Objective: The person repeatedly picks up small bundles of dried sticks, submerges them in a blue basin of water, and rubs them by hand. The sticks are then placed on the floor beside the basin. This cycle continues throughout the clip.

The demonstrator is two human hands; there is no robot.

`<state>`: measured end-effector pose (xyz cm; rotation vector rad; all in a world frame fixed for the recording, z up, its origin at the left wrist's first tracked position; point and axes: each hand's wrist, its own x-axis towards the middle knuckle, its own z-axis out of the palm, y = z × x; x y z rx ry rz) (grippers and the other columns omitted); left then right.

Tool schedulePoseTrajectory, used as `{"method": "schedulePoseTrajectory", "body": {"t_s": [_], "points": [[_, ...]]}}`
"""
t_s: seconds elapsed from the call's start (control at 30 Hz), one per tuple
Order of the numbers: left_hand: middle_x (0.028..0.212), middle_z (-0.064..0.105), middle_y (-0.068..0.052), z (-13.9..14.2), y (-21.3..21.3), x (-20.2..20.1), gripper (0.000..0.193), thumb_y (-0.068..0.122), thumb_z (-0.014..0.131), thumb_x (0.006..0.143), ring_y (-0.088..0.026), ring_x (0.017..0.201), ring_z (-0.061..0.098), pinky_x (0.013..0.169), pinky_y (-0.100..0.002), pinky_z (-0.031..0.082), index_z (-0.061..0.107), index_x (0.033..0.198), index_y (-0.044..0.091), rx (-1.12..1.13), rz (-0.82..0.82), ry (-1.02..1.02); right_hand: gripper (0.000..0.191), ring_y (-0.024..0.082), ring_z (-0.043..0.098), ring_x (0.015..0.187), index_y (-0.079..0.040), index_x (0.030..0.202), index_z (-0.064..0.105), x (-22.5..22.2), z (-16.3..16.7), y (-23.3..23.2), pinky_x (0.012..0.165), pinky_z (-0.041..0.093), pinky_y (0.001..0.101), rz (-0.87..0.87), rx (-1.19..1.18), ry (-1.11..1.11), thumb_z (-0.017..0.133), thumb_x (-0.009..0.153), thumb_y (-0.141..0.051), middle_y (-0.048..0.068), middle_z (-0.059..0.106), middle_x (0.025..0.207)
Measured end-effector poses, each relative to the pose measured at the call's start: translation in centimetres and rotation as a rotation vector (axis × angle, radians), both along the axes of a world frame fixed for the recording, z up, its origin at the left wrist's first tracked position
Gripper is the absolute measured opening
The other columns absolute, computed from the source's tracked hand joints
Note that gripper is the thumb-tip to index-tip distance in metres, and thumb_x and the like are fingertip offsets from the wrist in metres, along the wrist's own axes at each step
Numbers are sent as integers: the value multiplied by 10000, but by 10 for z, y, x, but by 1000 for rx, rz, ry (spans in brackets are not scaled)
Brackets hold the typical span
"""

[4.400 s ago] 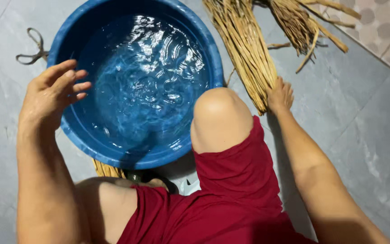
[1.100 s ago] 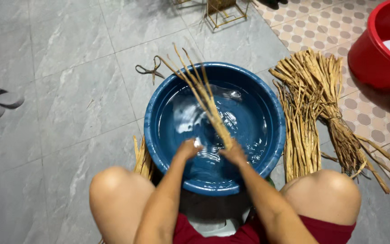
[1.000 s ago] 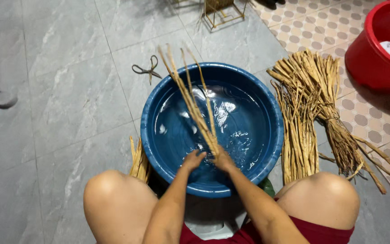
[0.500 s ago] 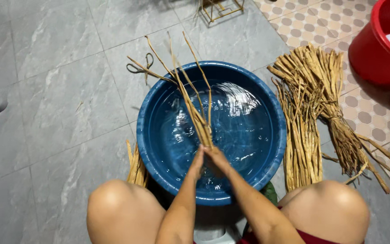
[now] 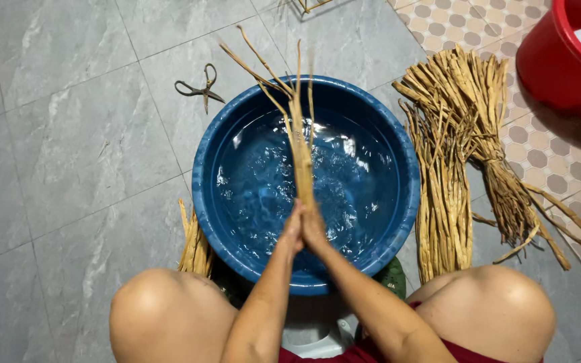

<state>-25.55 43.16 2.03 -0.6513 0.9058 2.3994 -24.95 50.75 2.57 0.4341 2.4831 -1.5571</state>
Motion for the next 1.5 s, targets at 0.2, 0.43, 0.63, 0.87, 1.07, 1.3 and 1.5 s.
{"method": "schedulePoseTrajectory", "body": {"t_s": [0.2,0.43,0.63,0.87,1.07,1.3,1.5], "points": [[1123,645,-37,-2,-17,6,621,718,529,938,-279,992,647,756,-444,552,591,1203,160,37,122,-15,625,483,396,1423,-56,1576,393,23,-2,-31,1135,319,542,178,-31,240,347,1104,-463,294,462,1542],[1244,733,-66,10,19,16,634,629,479,977,-249,1150,685,917,-388,599,641,1318,120,76,-82,-22,600,311,166,1563,-132,1580,327,-4,-8,22,1193,187,560,39,257,58,261,1060,-422,120,265,1677],[955,599,-94,22,-6,11,675,735,301,919,-358,849,655,677,-549,535,574,1112,149,-70,49,-224,611,356,96,1500,-236,1645,307,14,0,-14,1217,57,611,178,38,-136,302,1066,-434,146,265,1645],[1174,716,-150,12,25,22,536,532,501,1055,-269,1009,704,879,-402,546,613,1326,84,-525,-138,136,548,269,376,1377,-131,1490,486,-11,1,37,1103,271,546,169,157,6,405,1048,-444,111,475,1500],[1197,705,-187,13,-6,38,469,481,543,1013,-398,1093,667,916,-514,510,543,1416,241,-1396,-700,347,526,247,487,1138,-65,1385,554,-17,-4,52,934,396,411,-78,-621,-164,573,1059,-478,103,564,1230],[1081,718,-164,9,10,43,485,399,690,952,-280,940,657,856,-506,528,588,1368,171,-825,-996,503,307,269,611,662,-32,1082,652,-18,-6,52,596,502,424,-325,-662,-215,736,953,-297,117,672,795],[1085,708,-66,24,-31,-12,422,410,645,990,-237,967,690,874,-416,553,662,1244,73,-80,-48,121,435,368,677,843,-31,1132,675,-11,14,-19,740,553,483,-26,-118,164,593,1048,-450,159,720,914]]}}
